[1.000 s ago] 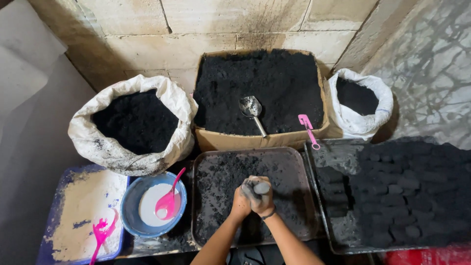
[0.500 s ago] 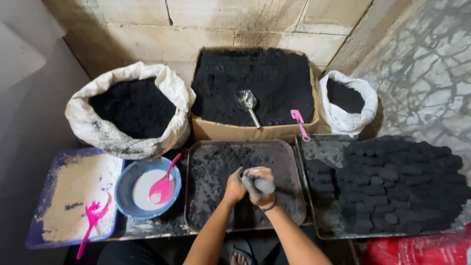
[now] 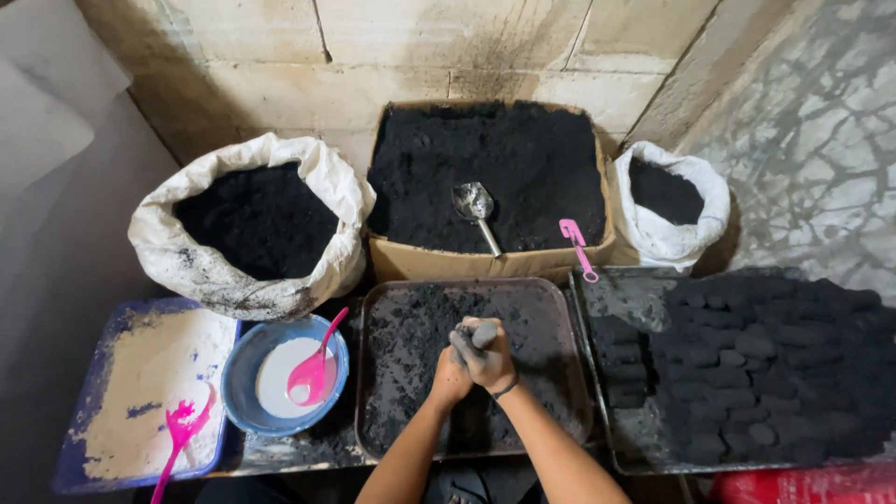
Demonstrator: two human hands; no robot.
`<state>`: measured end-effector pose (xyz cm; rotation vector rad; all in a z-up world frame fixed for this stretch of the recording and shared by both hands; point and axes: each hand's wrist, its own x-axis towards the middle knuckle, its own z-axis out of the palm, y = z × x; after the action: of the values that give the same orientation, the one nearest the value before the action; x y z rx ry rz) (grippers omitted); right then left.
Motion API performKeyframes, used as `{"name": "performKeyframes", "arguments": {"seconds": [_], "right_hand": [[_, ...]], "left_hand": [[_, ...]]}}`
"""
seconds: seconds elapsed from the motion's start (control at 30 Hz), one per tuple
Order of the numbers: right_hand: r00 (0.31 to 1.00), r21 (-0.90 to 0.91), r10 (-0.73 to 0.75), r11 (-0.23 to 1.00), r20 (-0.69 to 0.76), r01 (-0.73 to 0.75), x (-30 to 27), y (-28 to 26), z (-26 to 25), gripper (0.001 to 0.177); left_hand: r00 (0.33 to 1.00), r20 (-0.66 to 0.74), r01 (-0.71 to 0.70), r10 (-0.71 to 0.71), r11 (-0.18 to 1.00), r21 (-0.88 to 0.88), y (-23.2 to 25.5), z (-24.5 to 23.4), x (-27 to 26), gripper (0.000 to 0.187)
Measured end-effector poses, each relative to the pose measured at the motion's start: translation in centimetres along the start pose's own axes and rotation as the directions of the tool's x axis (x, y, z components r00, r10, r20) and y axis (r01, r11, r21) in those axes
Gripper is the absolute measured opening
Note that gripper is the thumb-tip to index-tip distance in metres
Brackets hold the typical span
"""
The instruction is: The person uses a cylindrical mold and a pestle to compress a dark granular material into briquettes. They repeatedly fill the mold, press the material, and eject the formed briquettes onto a tray.
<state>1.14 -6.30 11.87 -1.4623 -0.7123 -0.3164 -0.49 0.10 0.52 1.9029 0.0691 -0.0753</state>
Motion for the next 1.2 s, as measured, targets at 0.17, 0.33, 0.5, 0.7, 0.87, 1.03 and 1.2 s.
{"name": "performKeyframes", "arguments": {"seconds": [0.17,0.33,0.5,0.7,0.87,1.03,1.2], "right_hand": [[0.999,0.039,-0.007,0.999,-0.037,0.009,1.4,-1.6,0.9,0.05],[0.999,0.024,0.018,1.0,-0.038,-0.017,0.0,2.0,-0.1,0.054],[0.993,-0.049,0.041,0.998,-0.114,-0.047,-1.5,4.0,-1.0,0.046],[0.947,-0.148,0.271,0.943,-0.17,-0.297,-1.0,3.1,-2.0,0.038],[0.926,-0.183,0.312,0.918,-0.213,-0.351,0.8,0.7,-2.3,0.041],[0.899,-0.173,0.38,0.891,-0.219,-0.419,2.0,-0.7,-1.5,0.032],[0.849,-0.215,0.445,0.834,-0.284,-0.509,1.7,0.3,-1.0,0.029]], "left_hand": [[0.999,0.014,0.05,-0.05,0.999,-0.019,-2.7,1.2,0.8,0.024],[0.997,0.009,0.082,-0.082,0.996,-0.046,-4.9,2.1,1.6,0.022],[0.997,-0.009,0.07,-0.072,0.991,-0.11,-4.0,2.1,1.4,0.022],[0.995,0.013,0.1,-0.1,0.992,-0.075,5.3,-1.9,-1.4,0.021],[0.991,0.022,0.133,-0.133,0.991,0.007,3.6,-1.5,-0.8,0.02],[0.987,0.03,0.159,-0.161,0.986,0.04,3.3,-1.1,-0.8,0.018],[0.99,0.028,0.139,-0.139,0.99,0.007,1.6,-0.4,-0.3,0.019]]}}
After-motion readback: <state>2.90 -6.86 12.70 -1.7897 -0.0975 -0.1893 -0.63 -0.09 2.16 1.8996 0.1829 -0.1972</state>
